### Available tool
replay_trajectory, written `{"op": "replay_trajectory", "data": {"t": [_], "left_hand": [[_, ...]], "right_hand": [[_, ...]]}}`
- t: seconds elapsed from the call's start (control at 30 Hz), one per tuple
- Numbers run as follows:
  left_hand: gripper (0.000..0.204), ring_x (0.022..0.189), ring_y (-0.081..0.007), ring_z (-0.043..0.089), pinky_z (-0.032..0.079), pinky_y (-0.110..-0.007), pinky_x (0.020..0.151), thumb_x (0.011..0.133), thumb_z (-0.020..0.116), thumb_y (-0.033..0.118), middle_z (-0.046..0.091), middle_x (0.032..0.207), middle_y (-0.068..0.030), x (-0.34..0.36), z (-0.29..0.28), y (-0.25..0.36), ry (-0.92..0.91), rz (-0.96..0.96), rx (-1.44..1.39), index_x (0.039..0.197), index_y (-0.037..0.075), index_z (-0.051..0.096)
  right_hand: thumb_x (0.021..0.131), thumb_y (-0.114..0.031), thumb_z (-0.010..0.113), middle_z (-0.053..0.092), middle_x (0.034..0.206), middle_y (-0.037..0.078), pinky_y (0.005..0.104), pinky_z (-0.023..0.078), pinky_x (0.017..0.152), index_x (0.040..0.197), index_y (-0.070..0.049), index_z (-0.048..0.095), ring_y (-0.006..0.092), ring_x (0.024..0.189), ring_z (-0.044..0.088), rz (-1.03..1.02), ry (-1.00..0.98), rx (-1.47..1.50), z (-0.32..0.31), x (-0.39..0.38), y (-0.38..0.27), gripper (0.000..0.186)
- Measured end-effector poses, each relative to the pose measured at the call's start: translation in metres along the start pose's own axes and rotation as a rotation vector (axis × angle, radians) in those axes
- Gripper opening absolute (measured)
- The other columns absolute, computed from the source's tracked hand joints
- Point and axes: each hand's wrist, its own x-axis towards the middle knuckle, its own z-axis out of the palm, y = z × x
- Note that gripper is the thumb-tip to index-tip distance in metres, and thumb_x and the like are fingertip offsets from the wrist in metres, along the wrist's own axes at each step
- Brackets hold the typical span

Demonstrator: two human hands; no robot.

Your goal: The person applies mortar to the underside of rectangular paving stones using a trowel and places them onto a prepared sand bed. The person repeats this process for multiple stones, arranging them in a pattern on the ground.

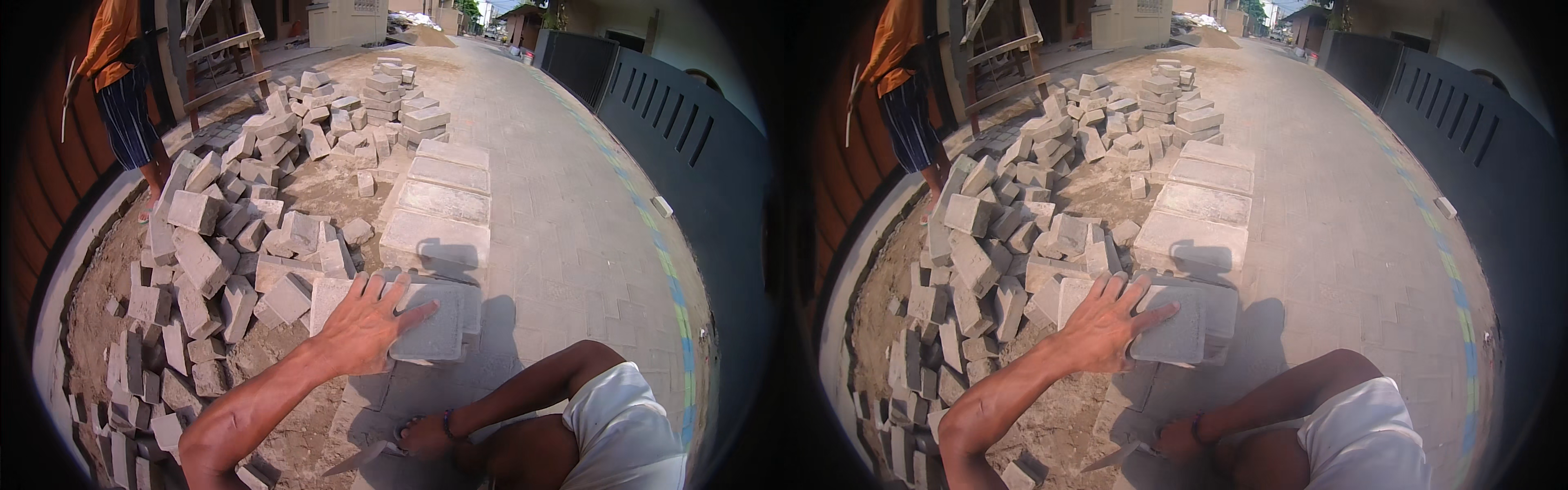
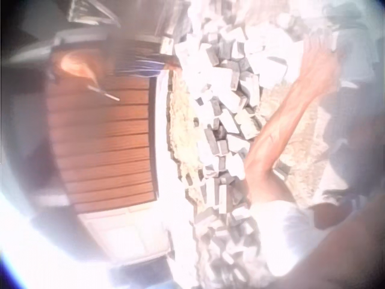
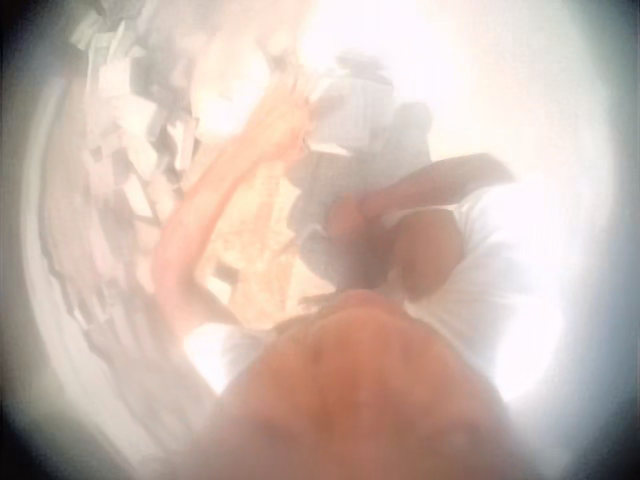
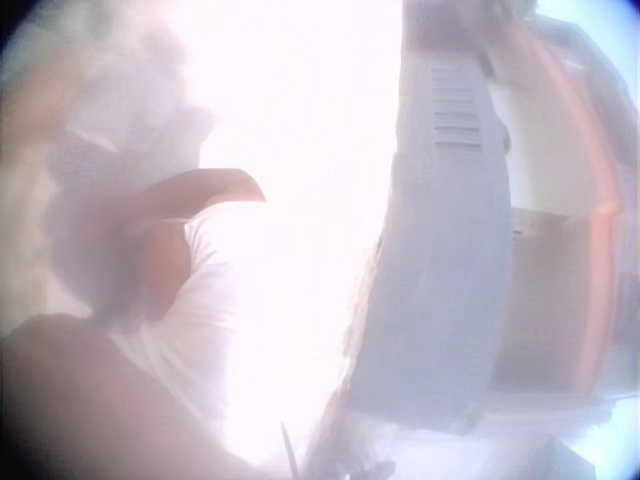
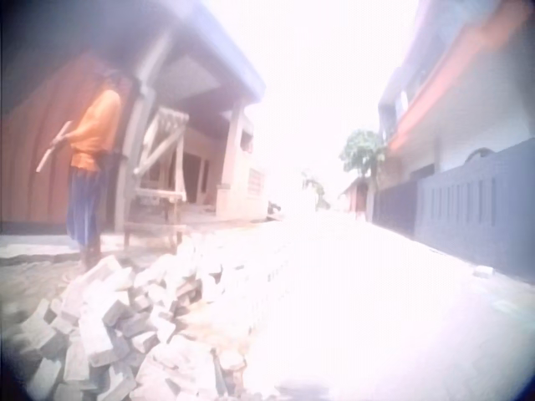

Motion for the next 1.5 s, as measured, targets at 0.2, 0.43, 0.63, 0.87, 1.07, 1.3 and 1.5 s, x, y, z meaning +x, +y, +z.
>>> {"op": "replay_trajectory", "data": {"t": [0.2,0.43,0.63,0.87,1.07,1.3,1.5], "left_hand": [[0.077,0.133,-0.0433,0.035,0.031,-0.052,0.108,0.075,0.075,0.021,0.036,0.146,-0.0210,0.065,0.052,-0.013,0.064,-0.103,-0.003,0.145,0.028,0.044],[0.063,0.131,-0.0388,0.041,0.034,-0.046,0.107,0.085,0.065,0.014,0.037,0.147,-0.0178,0.046,0.066,-0.016,0.212,-0.120,0.024,0.144,0.027,0.046],[0.065,0.130,-0.0395,0.042,0.030,-0.050,0.111,0.087,0.060,0.016,0.043,0.143,-0.0182,0.012,0.085,-0.015,0.338,-0.230,0.196,0.148,0.025,0.038],[0.059,0.123,-0.0431,0.050,0.026,-0.062,0.110,0.092,0.052,0.017,0.055,0.129,-0.0192,-0.239,0.074,0.040,-0.290,-0.493,-0.081,0.148,0.015,0.035],[0.065,0.110,-0.0304,0.057,0.029,-0.056,0.111,0.090,0.063,0.031,0.061,0.115,-0.0148,-0.391,0.023,0.152,-0.504,-1.027,-0.358,0.147,0.014,0.037],[0.063,0.112,-0.0304,0.057,0.033,-0.054,0.110,0.088,0.066,0.030,0.060,0.121,-0.0128,-0.360,-0.066,0.235,-0.174,-1.202,-0.237,0.143,0.012,0.043],[0.058,0.107,-0.0298,0.059,0.036,-0.054,0.106,0.088,0.064,0.028,0.060,0.115,-0.0127,-0.296,-0.046,0.269,-0.083,-1.048,-0.471,0.139,0.008,0.045]], "right_hand": [[0.076,-0.024,0.066,0.066,0.097,0.025,0.0467,0.052,0.083,0.109,0.002,0.055,0.0393,0.097,0.064,0.063,-0.125,0.141,-0.031,-0.002,-0.006,0.043],[0.070,-0.028,0.075,0.067,0.098,0.021,0.0435,0.052,0.083,0.110,0.004,0.052,0.0348,0.099,0.065,-0.051,-0.191,0.014,-0.047,0.001,0.001,0.056],[0.077,-0.022,0.070,0.066,0.102,0.021,0.0418,0.052,0.086,0.110,0.005,0.052,0.0344,0.102,0.064,-0.185,-0.240,-0.128,-0.041,0.056,-0.005,0.045],[0.083,-0.016,0.062,0.062,0.087,0.024,0.0482,0.049,0.081,0.107,0.003,0.049,0.0420,0.091,0.062,-0.123,-0.180,0.002,-0.059,0.063,-0.018,0.034],[0.084,-0.028,0.060,0.066,0.091,0.029,0.0499,0.050,0.080,0.112,0.004,0.051,0.0445,0.090,0.064,0.158,-0.181,0.080,-0.082,0.081,-0.013,0.044],[0.081,-0.024,0.063,0.063,0.079,0.015,0.0440,0.053,0.065,0.101,-0.002,0.054,0.0303,0.068,0.066,0.437,-0.029,0.680,-0.056,0.153,0.003,0.031],[0.080,-0.022,0.063,0.050,0.075,0.007,0.0370,0.046,0.043,0.103,-0.010,0.048,0.0179,0.049,0.050,0.444,-0.087,1.129,-0.075,0.189,-0.042,0.029]]}}
